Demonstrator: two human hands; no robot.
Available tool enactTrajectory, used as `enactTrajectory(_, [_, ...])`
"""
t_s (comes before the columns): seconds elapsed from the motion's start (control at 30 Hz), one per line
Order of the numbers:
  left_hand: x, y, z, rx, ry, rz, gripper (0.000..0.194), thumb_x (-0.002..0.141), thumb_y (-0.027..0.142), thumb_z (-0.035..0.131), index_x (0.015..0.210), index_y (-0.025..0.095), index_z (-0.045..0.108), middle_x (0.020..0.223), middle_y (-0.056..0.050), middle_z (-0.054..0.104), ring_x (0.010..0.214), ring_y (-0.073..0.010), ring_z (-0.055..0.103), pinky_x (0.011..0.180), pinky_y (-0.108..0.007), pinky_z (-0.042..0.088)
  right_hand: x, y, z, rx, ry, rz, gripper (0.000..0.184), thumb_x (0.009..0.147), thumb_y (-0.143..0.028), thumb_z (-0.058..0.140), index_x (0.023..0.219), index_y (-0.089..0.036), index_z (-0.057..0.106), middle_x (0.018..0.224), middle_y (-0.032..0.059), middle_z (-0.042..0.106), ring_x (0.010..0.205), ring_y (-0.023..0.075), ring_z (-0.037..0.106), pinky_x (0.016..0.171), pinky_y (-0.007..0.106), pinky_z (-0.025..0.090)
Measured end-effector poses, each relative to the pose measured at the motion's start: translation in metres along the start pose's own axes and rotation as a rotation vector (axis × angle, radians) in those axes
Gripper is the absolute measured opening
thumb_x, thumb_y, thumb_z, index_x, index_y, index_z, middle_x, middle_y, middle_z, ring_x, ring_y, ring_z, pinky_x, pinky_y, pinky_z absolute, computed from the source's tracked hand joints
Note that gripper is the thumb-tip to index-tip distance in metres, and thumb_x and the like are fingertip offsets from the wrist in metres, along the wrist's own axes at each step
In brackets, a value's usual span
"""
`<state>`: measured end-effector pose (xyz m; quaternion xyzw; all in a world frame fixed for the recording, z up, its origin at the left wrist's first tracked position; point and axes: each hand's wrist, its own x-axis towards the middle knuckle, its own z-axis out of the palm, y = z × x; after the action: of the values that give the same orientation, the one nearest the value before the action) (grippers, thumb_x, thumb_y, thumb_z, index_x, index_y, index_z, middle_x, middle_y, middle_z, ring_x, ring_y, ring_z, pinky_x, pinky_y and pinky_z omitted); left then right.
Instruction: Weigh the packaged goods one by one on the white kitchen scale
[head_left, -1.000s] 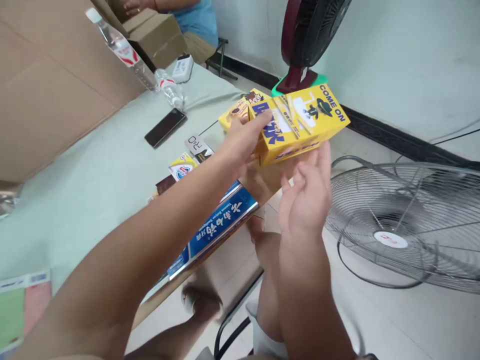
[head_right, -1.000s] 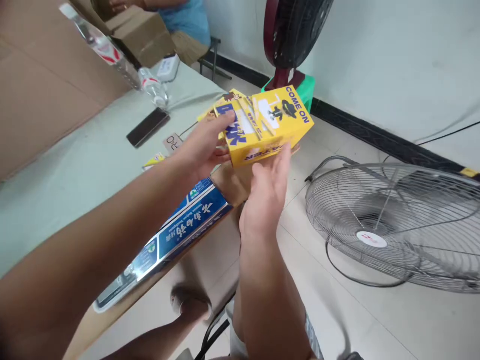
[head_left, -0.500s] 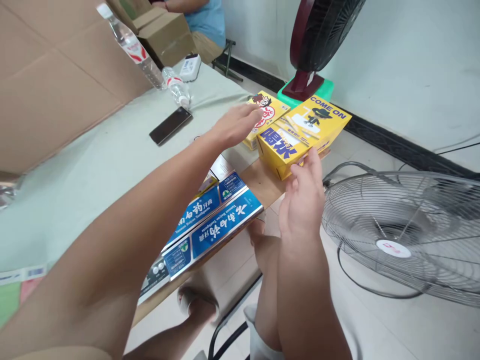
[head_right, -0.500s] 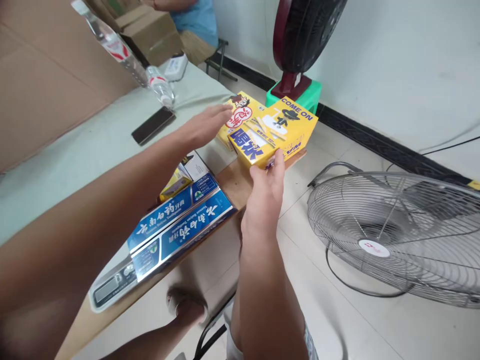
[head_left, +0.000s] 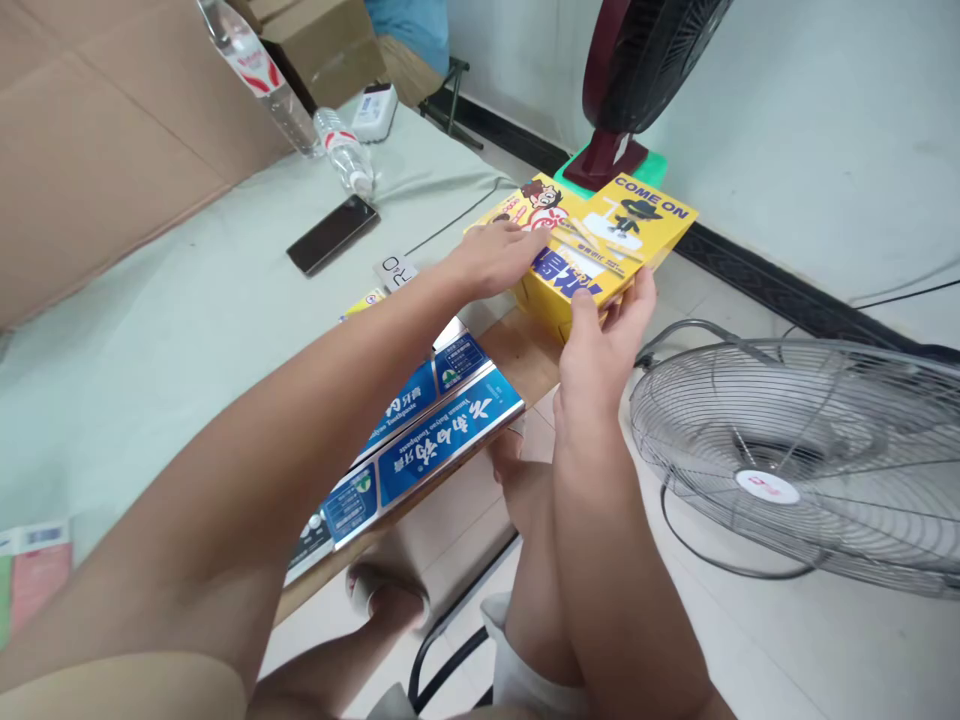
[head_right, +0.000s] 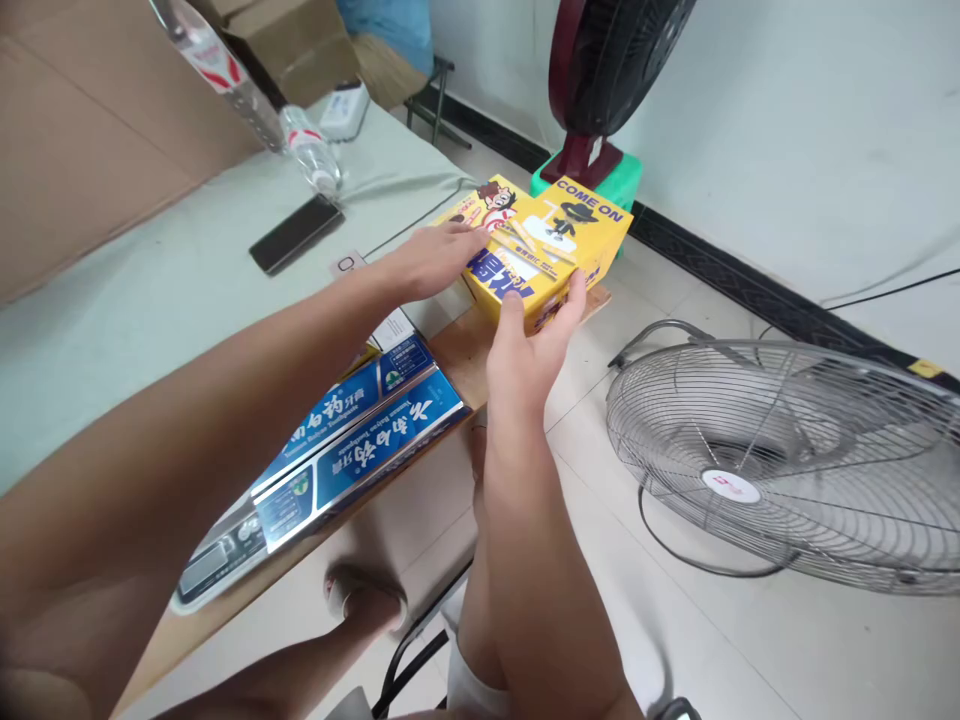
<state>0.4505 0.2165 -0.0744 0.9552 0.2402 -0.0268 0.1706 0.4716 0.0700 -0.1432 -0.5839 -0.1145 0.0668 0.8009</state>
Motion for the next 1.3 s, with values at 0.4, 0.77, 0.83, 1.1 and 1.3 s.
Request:
enactTrajectory(0.4, [-0.008, 0.011, 0.008, 0.107, -0.097, 0.099, 0.039, 0.106, 0.027, 0.032, 0.126, 0.023, 0.064, 0.147, -0.010, 0.065, 0.149, -0.0279, 0.049, 0.125, -0.045, 0.035, -0.017, -0.016, -0.006, 0.004, 0.083, 0.081, 0.067, 0.076, -0.034, 0.058, 0.140, -0.025, 0.038, 0.154, 0.0109, 0.052, 0.141, 0.0254, 0.059, 0.126, 0.058, 0.042])
enactTrajectory(0.77, [-0.013, 0.013, 0.011, 0.129, -0.066, 0.119, 0.036, 0.104, 0.028, 0.035, 0.123, 0.028, 0.065, 0.144, -0.010, 0.067, 0.147, -0.0325, 0.049, 0.122, -0.053, 0.037, -0.010, -0.012, -0.008, -0.046, 0.157, 0.096, 0.056, 0.077, -0.031, 0.057, 0.131, -0.028, 0.043, 0.139, 0.0078, 0.056, 0.128, 0.0230, 0.064, 0.119, 0.059, 0.049])
enactTrajectory(0.83, [-0.016, 0.014, 0.011, 0.126, -0.073, 0.107, 0.037, 0.104, 0.026, 0.034, 0.126, 0.027, 0.064, 0.145, -0.010, 0.066, 0.147, -0.0317, 0.049, 0.122, -0.052, 0.036, -0.008, -0.012, -0.010, -0.047, 0.157, 0.108, 0.055, 0.076, -0.030, 0.057, 0.129, -0.028, 0.043, 0.137, 0.0080, 0.056, 0.127, 0.0230, 0.064, 0.119, 0.059, 0.048])
enactTrajectory(1.1, [-0.046, 0.008, 0.010, 0.104, -0.107, 0.099, 0.036, 0.104, 0.031, 0.033, 0.119, 0.025, 0.065, 0.149, -0.008, 0.062, 0.150, -0.0292, 0.046, 0.127, -0.046, 0.032, -0.045, -0.027, -0.007, -0.078, 0.185, 0.172, 0.054, 0.073, -0.029, 0.058, 0.123, -0.029, 0.039, 0.134, 0.0084, 0.050, 0.124, 0.0241, 0.061, 0.116, 0.058, 0.049])
enactTrajectory(1.3, [-0.064, -0.004, -0.004, 0.124, -0.189, 0.136, 0.034, 0.099, 0.033, 0.033, 0.109, 0.026, 0.065, 0.136, -0.006, 0.067, 0.139, -0.0280, 0.055, 0.119, -0.044, 0.042, -0.051, -0.032, -0.017, -0.079, 0.203, 0.150, 0.021, 0.084, -0.038, 0.060, 0.096, -0.030, 0.044, 0.107, 0.0015, 0.049, 0.105, 0.0201, 0.061, 0.114, 0.056, 0.053])
